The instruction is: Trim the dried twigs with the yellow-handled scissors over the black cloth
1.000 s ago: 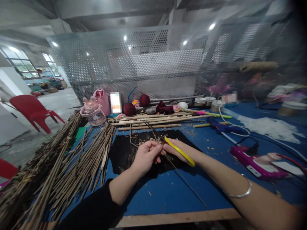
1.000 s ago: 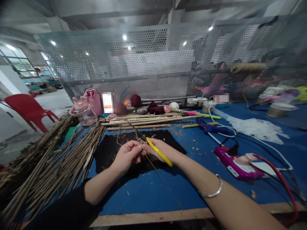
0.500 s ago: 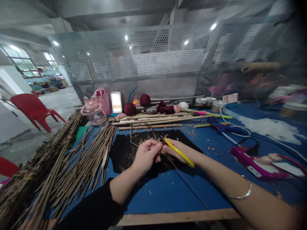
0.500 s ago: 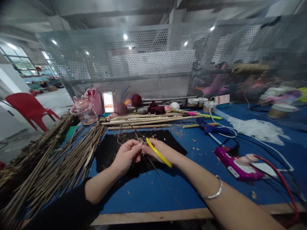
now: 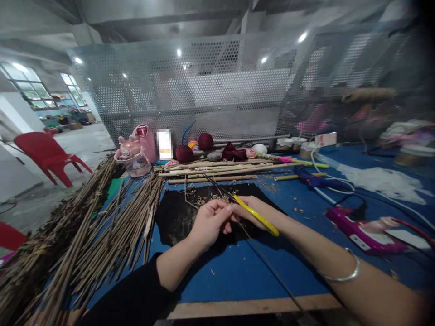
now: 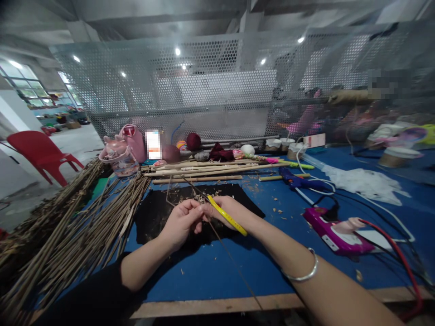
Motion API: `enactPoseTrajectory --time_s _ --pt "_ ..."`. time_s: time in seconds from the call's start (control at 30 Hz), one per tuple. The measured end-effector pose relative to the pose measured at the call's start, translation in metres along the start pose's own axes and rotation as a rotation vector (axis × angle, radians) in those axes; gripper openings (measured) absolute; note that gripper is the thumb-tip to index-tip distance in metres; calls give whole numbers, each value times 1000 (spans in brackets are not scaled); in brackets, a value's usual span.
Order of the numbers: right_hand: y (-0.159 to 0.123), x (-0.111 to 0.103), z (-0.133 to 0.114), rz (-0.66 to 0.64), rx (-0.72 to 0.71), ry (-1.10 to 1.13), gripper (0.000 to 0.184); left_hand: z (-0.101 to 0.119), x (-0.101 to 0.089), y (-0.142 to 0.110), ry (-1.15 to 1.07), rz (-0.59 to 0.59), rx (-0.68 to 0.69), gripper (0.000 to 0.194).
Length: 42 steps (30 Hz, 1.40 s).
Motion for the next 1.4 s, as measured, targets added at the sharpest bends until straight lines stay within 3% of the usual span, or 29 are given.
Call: enactPoseTrajectory --time_s 0.17,0.37,0.83,1.1,1.4 --pt "0 -3 -1 -48 6 -40 58 1 -3 1 16 31 4 28" --pt "0 0 -14 -81 -95 53 53 2 -1 1 18 9 11 29" --pt "-1 -1 -2 -100 -4 -21 55 2 -4 1 13 62 -13 31" --pt "1 4 -20 -152 -188 89 49 3 -4 0 12 64 2 30" --pt "0 1 -4 -95 -58 4 52 4 -5 0 28 88 -5 32"
Point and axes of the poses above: each hand's wrist, its own y-axis towards the middle knuckle, its own x-axis out of the palm, z = x × y, the point moved 6 cm from there along y, towards the middle knuckle, and after that the axes turned 13 degrees about -x, right-handed, at the moved point
